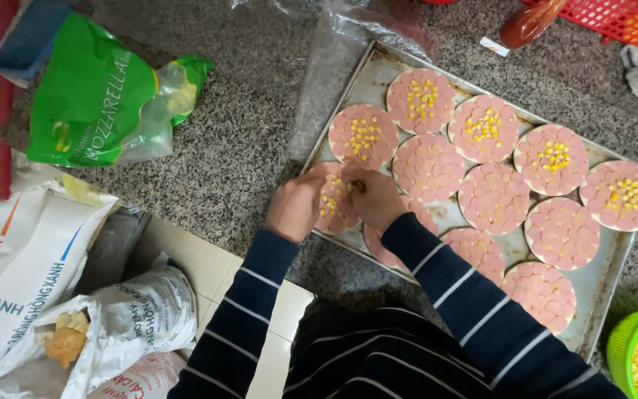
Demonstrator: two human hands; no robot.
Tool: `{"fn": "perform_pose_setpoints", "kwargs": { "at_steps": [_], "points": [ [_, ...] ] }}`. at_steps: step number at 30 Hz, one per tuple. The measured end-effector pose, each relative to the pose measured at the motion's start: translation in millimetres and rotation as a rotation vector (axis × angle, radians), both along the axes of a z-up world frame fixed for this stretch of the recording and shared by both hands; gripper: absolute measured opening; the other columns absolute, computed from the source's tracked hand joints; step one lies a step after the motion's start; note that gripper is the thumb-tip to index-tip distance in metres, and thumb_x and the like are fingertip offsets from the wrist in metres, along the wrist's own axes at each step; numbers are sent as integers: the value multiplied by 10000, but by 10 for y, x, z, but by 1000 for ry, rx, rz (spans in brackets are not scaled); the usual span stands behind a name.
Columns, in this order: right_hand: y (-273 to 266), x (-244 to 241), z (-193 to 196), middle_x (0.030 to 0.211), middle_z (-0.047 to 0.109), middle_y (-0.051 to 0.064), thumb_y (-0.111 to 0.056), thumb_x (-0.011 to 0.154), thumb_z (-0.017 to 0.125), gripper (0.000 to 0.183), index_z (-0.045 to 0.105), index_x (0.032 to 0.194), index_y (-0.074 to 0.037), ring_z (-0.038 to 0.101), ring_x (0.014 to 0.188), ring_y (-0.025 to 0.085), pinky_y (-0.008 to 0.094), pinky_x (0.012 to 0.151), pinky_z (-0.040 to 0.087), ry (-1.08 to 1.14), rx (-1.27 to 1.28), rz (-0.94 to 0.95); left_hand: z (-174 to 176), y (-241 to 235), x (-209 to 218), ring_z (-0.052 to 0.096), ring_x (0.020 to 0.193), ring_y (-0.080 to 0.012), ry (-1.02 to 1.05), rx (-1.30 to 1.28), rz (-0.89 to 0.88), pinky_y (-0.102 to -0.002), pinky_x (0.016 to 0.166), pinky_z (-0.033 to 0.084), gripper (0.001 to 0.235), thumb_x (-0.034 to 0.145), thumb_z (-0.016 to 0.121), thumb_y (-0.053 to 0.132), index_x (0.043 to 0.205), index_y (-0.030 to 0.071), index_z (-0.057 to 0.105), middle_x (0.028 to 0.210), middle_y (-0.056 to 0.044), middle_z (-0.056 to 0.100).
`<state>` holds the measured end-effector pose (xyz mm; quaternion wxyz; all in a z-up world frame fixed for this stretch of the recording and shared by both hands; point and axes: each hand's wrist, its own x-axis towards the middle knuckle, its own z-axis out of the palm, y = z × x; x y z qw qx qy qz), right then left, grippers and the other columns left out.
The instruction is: The person places corn kernels by hand onto round pizza bases that already have ham and cheese on a metal tray. The person repeatedly reaches into a green colander to pick up corn and distributes it across the pizzas.
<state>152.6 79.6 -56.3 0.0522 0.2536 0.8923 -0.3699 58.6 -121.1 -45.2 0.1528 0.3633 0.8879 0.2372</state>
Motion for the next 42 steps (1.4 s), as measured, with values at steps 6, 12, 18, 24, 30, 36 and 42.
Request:
{"fn": "perform_pose_setpoints", "kwargs": {
  "at_steps": [6,12,18,24,30,36,42],
  "points": [
    [-151,46,-6,994,863,35,-234,1017,688,281,888,1201,-304,825,1044,366,508,954,669,18,81,-50,-84,130,8,816,1111,-450,19,16,1,-570,984,679,262,1051,693,174,1254,163,858,1310,-60,827],
    [-148,110,213,1059,861,95,-285,1038,674,303,861,1272,-235,820,1090,400,542,936,675,-21,-36,-10,126,259,2,786,1205,-352,150,5,-88,-480,994,676,322,970,798,175,1289,199,835,1339,-1,776],
    [-42,114,142,1262,848,124,-246,1002,671,376,829,1343,-241,763,1270,446,583,1083,620,-101,-62,26,2,192,-60,744,1302,-313,165,1,-103,-440,1042,662,421,904,852,124,1321,180,829,1418,4,764],
    [-66,144,150,1161,873,90,-349,988,729,301,855,1259,-315,786,1186,441,571,1065,635,-84,-47,11,271,150,26,772,1197,-404,107,50,-87,-525,971,679,414,928,840,77,1340,116,820,1279,-109,806],
    [34,131,272,1149,867,110,-284,1020,594,384,833,1318,-239,792,1174,435,565,1074,616,-67,-77,-39,152,177,90,760,1237,-412,40,85,-103,-538,979,672,442,929,791,105,1370,133,800,1289,-113,801],
    [146,78,-9,1168,875,37,-238,1026,668,320,858,1275,-305,808,1187,335,483,1085,614,-129,-86,-74,397,104,106,755,1239,-428,53,71,-89,-569,968,664,411,979,702,117,1377,166,793,1290,-112,796],
    [-170,48,504,1045,878,154,-214,1013,764,318,839,1284,-65,847,973,286,429,925,672,19,-478,-230,824,144,212,731,1271,-434,-36,228,-69,-604,1003,655,344,1083,723,256,1413,173,782,1328,-108,772]
  ]
}}
